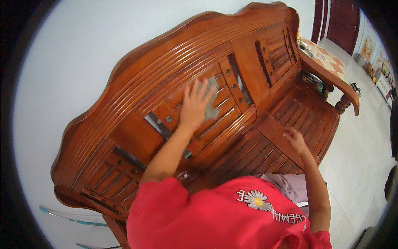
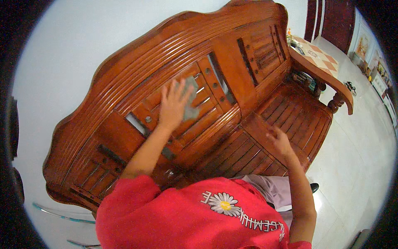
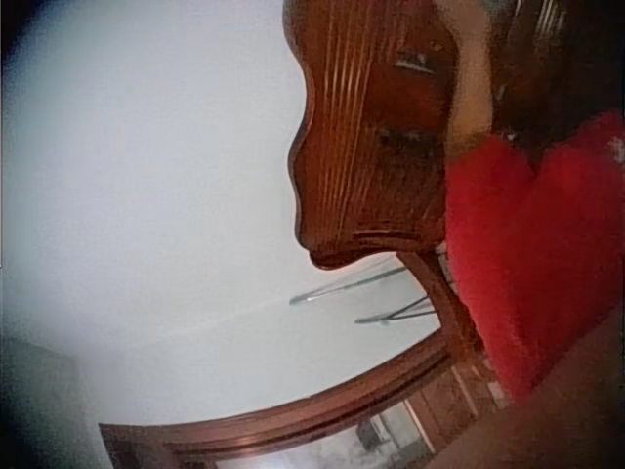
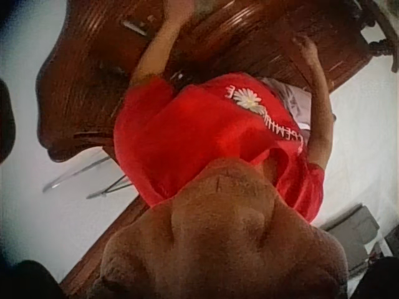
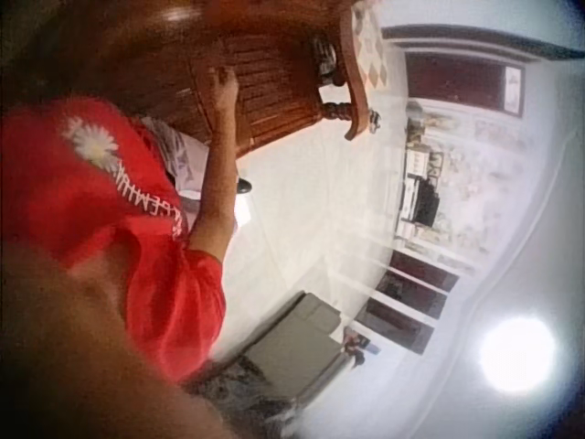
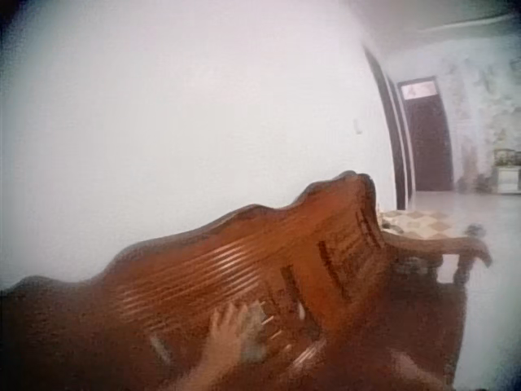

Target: The person wipes a wooden chair with a cloth, cleaning the seat, backrest, and armrests. They move around the chair to reach different areas and continue wiping until the end of the clip.

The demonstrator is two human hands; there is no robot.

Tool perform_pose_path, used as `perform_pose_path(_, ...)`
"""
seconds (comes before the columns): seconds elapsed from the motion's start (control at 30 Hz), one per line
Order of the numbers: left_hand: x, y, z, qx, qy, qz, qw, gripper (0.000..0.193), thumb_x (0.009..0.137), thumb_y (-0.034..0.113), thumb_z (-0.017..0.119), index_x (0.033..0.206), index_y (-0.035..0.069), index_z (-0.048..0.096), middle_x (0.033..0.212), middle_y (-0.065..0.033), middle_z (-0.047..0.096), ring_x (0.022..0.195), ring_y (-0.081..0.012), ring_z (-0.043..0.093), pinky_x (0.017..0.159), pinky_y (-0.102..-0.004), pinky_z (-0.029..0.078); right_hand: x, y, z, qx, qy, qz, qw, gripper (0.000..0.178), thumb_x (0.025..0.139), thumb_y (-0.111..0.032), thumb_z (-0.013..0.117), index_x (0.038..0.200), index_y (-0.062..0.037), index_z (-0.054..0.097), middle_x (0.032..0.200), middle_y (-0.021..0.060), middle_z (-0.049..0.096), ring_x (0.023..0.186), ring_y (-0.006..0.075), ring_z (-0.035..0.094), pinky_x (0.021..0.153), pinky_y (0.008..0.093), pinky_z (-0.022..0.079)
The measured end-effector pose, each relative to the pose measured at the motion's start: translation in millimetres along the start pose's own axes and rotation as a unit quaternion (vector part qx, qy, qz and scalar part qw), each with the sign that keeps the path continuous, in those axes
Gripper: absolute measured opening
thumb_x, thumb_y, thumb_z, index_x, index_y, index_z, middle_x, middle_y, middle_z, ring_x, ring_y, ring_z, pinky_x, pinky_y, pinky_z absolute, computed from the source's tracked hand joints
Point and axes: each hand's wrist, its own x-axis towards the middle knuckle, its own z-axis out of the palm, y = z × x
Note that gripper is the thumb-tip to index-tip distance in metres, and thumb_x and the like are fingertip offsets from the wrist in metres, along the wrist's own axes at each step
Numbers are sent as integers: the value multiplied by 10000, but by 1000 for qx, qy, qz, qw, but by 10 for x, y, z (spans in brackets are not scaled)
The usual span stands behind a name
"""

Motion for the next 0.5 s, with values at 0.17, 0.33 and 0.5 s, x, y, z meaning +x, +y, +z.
perform_pose_path(0.17,-14,-106,109,-18,55,113,992,450,875,90,606,1321,148,639,1486,-125,505,1445,-371,391,1157,-569,335,-668,1279,368,-203,-29,40,978,265,897,-215,719,1075,-28,658,988,210,687,899,380,671,810,458,537)
perform_pose_path(0.33,504,-1120,-1285,136,245,8,960,433,855,82,596,1278,130,674,1218,-132,643,1128,-326,592,965,-478,447,-1134,2697,285,-99,36,121,987,269,856,-222,715,1030,-17,724,942,212,721,830,331,708,716,446,545)
perform_pose_path(0.5,-299,-1847,-1857,157,214,-239,934,594,799,-98,561,1336,135,662,1291,-177,553,1177,-360,487,1003,-480,436,-1018,2274,547,-2,43,197,979,202,835,-167,712,900,22,738,764,170,725,740,265,709,694,418,532)
